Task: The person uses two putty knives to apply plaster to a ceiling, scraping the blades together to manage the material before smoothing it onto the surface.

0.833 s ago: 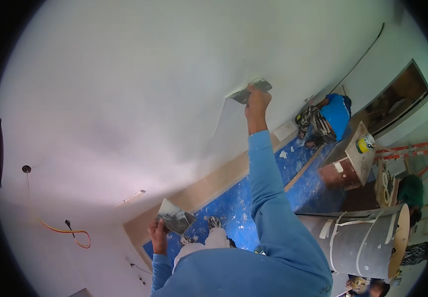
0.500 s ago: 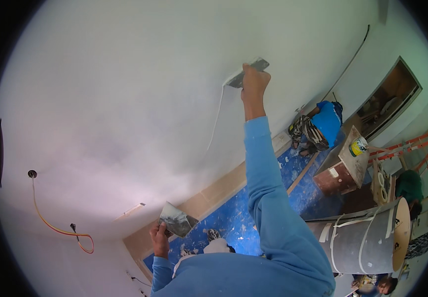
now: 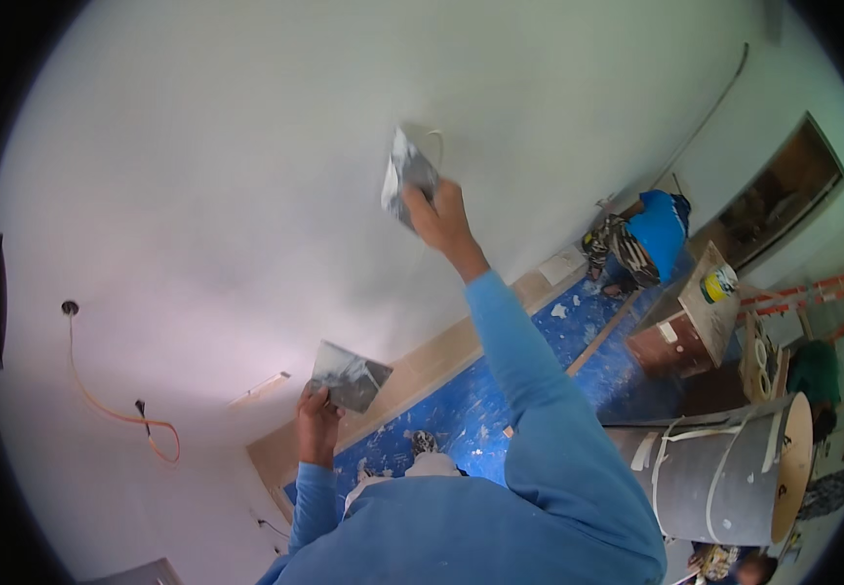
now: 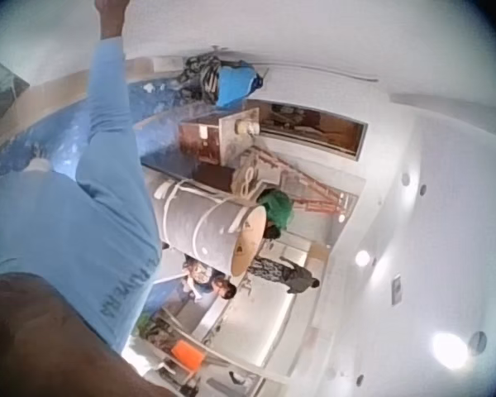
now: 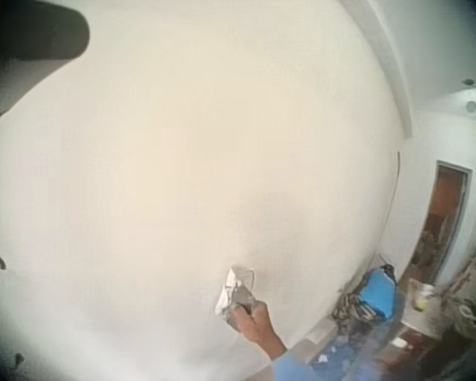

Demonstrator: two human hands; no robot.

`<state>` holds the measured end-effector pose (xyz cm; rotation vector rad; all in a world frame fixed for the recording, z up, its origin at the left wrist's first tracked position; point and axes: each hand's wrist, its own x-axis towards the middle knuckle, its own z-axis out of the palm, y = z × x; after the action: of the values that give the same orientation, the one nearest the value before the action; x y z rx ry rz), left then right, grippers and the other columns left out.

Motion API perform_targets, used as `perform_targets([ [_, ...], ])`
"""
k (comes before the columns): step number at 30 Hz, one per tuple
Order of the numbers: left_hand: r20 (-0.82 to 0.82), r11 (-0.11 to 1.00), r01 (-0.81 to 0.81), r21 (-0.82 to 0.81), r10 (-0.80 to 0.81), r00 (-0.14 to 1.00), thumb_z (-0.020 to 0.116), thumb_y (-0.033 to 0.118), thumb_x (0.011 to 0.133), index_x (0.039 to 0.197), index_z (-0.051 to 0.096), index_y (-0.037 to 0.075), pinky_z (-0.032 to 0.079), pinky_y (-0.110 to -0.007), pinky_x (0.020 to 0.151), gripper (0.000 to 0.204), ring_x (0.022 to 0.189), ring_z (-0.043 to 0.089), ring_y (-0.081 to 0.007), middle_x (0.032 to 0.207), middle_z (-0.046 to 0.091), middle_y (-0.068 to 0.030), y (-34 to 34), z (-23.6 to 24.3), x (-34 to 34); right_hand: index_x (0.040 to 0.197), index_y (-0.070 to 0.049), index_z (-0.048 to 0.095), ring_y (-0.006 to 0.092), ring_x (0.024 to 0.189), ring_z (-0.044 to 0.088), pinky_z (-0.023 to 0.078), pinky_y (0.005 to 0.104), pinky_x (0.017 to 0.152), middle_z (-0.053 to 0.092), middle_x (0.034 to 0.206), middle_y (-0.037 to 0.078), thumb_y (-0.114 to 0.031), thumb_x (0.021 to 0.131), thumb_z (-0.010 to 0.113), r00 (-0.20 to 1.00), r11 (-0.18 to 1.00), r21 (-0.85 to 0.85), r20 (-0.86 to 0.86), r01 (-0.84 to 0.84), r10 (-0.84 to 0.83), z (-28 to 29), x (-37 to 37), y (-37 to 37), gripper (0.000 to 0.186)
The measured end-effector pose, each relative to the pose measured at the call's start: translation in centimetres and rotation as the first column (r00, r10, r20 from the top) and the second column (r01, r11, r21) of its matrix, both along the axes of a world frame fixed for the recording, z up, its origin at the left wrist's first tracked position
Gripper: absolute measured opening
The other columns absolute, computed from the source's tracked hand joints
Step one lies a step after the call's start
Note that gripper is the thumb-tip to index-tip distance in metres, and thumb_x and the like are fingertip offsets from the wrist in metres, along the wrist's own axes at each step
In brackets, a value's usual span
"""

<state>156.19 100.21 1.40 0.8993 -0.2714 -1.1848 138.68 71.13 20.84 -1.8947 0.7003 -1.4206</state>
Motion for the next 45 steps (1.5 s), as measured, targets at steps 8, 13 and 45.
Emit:
perform_targets([
  [8,-0.346,0.998,-0.024,-0.050,0.005,0.938,0.052,0.008,0.092,0.123,0.055,0.000,0.050,-0.037,0.096,0.032,0.111,0.061,-0.0254,0.121,0.062,-0.0137,-1.4,-0.5,-0.5,0.125,-0.002,0.060,0.0185,0.082,0.058,0.048,0.0313,0.075,0.061,0.099,0.012,0.002,0.085,0.059,0.877,0.886,0.099,-0.130,-0.453,0.463,-11.6,-0.2,13.9,0.040],
  [13,-0.127,0.979,-0.109,-0.174,0.087,0.988,0.052,0.007,0.096,0.127,0.053,0.000,0.048,-0.039,0.098,0.032,0.111,0.061,-0.0232,0.121,0.062,-0.0116,0.3,-0.7,-0.5,0.143,-0.008,0.046,0.0274,0.084,0.057,0.048,0.0311,0.074,0.053,0.099,0.014,0.011,0.074,0.061,0.758,0.864,0.020,-0.469,-0.504,0.453,-14.1,0.0,16.3,0.073],
  [45,0.850,0.767,-0.440,0.467,-0.253,0.462,0.054,0.007,0.093,0.108,0.061,-0.001,0.053,-0.034,0.065,0.018,0.078,0.068,-0.0221,0.089,0.067,-0.0149,8.0,-4.7,5.0,0.123,-0.002,0.053,0.0269,0.102,0.065,0.061,0.0487,0.079,0.063,0.109,0.010,-0.004,0.084,0.068,0.853,0.187,0.833,0.517,-0.521,0.070,-33.5,2.2,9.3,0.042],
])
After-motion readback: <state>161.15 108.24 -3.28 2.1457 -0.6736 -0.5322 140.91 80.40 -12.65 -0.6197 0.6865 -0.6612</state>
